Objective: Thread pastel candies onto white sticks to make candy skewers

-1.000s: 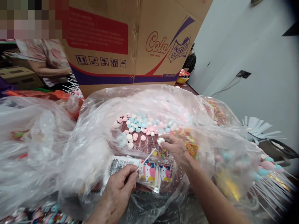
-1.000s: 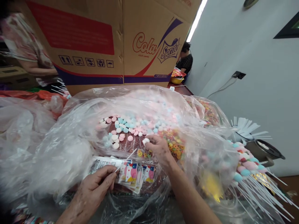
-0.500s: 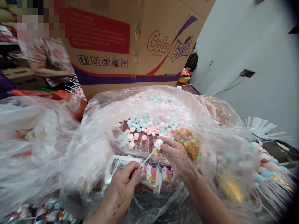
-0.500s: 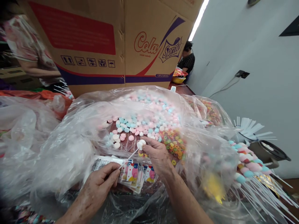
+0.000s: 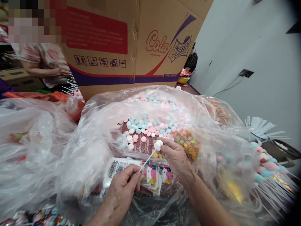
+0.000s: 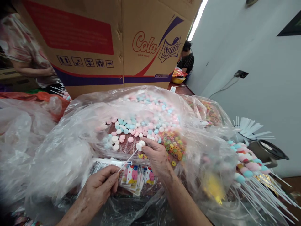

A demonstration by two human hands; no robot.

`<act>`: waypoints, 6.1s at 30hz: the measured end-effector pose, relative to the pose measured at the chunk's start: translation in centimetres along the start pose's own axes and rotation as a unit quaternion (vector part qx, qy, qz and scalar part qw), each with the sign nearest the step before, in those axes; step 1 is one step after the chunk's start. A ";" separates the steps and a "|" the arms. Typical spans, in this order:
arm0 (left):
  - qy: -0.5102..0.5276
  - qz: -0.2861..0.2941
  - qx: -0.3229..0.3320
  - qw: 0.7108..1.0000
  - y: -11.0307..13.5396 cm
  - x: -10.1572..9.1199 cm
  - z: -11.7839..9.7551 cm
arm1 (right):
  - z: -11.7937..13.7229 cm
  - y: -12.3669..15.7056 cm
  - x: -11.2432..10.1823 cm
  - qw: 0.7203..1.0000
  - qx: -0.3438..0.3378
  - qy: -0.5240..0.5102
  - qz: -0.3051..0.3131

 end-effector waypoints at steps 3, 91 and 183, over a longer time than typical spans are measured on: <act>0.016 -0.003 -0.006 1.000 0.0 -0.1 0.5 | 0.0 0.0 0.1 1.000 -0.007 -0.003 0.008; 0.059 -0.108 -0.074 0.990 3.3 -2.3 -0.2 | 6.9 -0.1 -3.2 0.613 0.013 0.775 0.149; -0.111 0.093 -0.018 0.989 0.8 3.2 -1.7 | 3.4 5.7 -1.9 0.971 -0.110 0.209 0.031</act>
Point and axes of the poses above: each hand's wrist, its own y-axis away from the middle knuckle, its own x-axis out of the palm, z = x × y, the point moved 8 cm from there along -y, towards the middle knuckle, and after that the axes turned 10 degrees about z, right-handed, at the moved point
